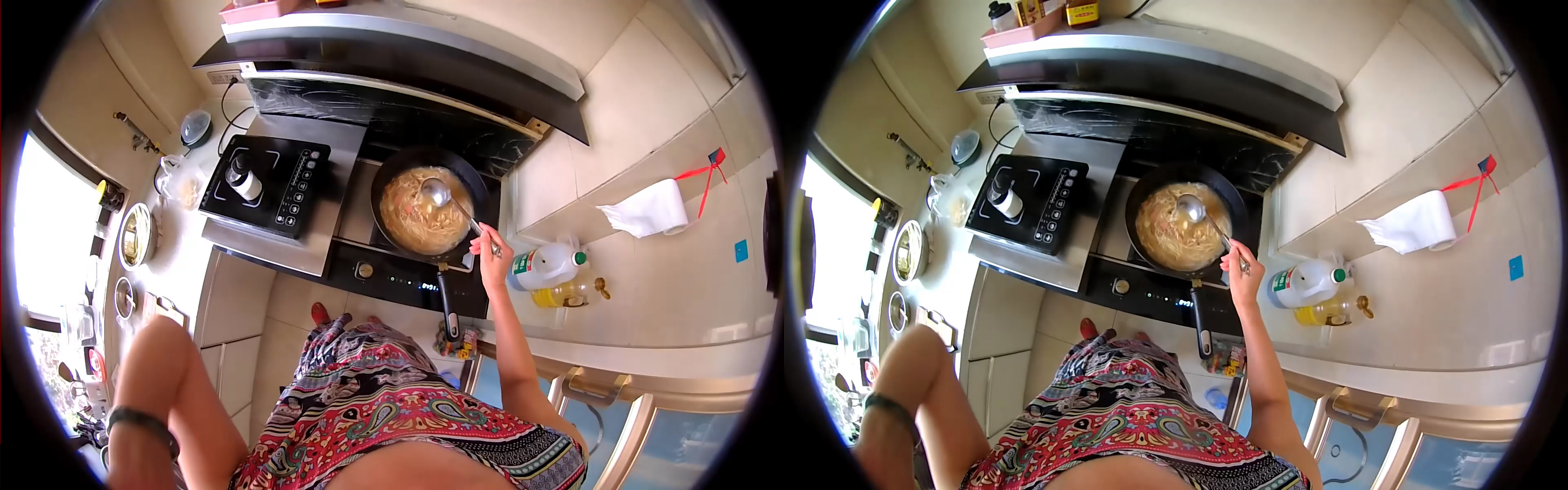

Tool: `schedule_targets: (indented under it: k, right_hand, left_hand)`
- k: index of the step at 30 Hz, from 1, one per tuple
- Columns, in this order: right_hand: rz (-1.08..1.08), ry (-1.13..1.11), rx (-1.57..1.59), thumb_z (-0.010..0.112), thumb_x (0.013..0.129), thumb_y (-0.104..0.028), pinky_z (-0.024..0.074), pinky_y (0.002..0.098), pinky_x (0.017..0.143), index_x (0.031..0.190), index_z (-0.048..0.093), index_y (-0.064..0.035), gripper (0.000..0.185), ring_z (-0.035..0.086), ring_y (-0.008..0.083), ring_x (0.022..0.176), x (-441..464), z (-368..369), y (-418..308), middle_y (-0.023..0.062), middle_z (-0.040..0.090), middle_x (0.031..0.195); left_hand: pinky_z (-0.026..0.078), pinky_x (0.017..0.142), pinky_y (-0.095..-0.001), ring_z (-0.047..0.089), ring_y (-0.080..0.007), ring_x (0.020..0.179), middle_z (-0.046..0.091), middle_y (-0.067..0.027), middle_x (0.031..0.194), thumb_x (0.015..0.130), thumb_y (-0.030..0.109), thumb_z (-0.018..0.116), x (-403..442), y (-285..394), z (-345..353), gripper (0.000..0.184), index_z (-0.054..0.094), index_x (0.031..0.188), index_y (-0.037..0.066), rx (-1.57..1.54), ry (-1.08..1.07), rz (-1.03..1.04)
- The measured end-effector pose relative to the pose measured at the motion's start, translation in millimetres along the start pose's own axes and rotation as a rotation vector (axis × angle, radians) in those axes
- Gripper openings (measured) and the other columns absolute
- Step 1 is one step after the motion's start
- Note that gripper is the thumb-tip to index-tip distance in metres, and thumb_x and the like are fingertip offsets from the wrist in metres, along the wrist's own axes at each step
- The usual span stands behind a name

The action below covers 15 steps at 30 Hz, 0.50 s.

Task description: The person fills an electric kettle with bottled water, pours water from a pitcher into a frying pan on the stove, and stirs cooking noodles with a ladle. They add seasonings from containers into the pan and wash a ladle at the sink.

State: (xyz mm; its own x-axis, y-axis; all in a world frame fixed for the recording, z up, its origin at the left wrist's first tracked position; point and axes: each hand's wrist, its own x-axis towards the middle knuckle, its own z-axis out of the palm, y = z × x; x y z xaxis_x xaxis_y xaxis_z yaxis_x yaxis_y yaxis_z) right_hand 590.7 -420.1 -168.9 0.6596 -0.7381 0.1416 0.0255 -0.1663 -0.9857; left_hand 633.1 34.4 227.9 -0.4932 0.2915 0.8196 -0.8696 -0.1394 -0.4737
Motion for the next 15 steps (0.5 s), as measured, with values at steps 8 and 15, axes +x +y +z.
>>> schedule_targets:
  k: [8,15]
  right_hand:
    - [-0.457,0.005,-0.443,0.062,0.091,-0.009,0.0526,0.0274,0.065,0.109,0.067,-0.0037,0.020,0.067,0.0159,0.068,55.5,10.2,24.2,0.0108,0.068,0.078]
    - [-0.519,-0.097,-0.483,0.064,0.087,-0.008,0.0547,0.0338,0.074,0.108,0.067,-0.0022,0.022,0.070,0.0312,0.086,53.0,52.1,25.7,0.0191,0.070,0.096]
  left_hand:
    - [0.035,0.105,-0.0548,0.050,-0.0343,0.111,0.055,-0.0191,0.114,0.100,0.021,0.042,-181.6,41.7,-34.2,0.027,0.054,0.112,0.000,0.120,0.020,-0.999]
    - [0.048,0.089,-0.0377,0.060,-0.0260,0.097,0.061,-0.0159,0.102,0.092,-0.007,0.048,-215.3,84.1,-20.8,0.015,0.059,0.099,0.000,0.117,-0.228,-1.359]
